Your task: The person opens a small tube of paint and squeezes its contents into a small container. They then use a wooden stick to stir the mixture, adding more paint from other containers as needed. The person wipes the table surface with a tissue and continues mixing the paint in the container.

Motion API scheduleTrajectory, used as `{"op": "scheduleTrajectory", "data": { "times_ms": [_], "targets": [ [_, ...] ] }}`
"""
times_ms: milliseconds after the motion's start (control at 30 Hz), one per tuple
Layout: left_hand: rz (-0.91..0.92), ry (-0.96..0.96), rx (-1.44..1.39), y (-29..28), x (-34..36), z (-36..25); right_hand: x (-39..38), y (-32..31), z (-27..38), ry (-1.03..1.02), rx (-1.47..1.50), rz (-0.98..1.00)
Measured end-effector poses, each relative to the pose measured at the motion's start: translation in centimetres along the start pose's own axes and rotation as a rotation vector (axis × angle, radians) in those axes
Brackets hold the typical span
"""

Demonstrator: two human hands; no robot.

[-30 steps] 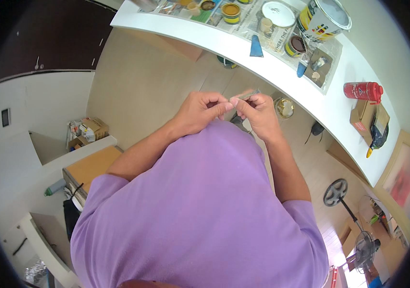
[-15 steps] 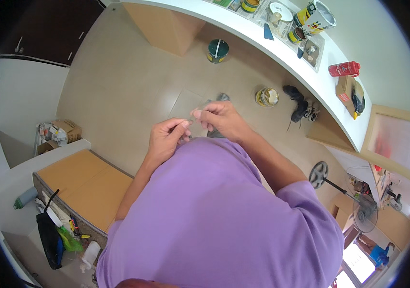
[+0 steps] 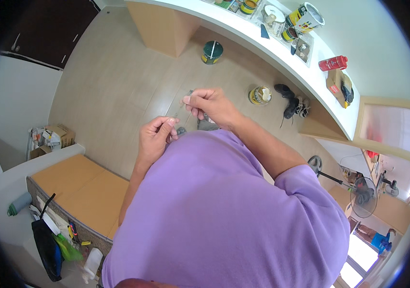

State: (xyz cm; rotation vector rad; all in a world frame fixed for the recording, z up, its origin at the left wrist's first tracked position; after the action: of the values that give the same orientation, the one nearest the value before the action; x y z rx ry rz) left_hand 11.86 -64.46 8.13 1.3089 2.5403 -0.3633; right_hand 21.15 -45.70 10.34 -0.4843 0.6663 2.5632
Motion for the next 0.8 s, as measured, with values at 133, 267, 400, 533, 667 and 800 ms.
{"op": "scheduleTrajectory", "data": {
  "times_ms": [133,267,400,533,667,800],
  "targets": [
    [-0.021,0.075,0.029,-0.3,2.2,-1.3,1.2,-1.5,2.1,-0.074,-0.080,-0.045],
    [-0.033,0.119,0.094,-0.2,6.0,-2.8,2.6,-4.0,3.8,-0.107,-0.067,-0.080],
    [0.010,0.110,0.161,1.1,11.1,-4.4,4.6,-7.7,5.4,-0.107,0.011,-0.114],
    [0.071,0.056,0.204,3.5,17.6,-6.1,8.8,-13.0,7.2,-0.151,0.034,-0.149],
    [0.057,0.069,0.261,5.8,25.5,-7.7,13.5,-18.9,10.7,-0.157,-0.080,-0.166],
    [0.040,0.126,0.286,8.8,32.8,-11.2,16.7,-24.5,16.2,-0.204,-0.050,-0.191]
  ]
}}
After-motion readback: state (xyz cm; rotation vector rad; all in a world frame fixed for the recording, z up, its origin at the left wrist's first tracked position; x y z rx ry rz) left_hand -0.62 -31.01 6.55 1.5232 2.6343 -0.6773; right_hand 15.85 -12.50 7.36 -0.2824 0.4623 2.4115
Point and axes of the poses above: each hand's wrist, its own x-axis towards the middle knuckle, its own y-axis out of the palm, z = x × y, the point moved 6 cm from there along x, towards the middle knuckle, and after that the axes turned 13 degrees about x, right-handed, at the moved point
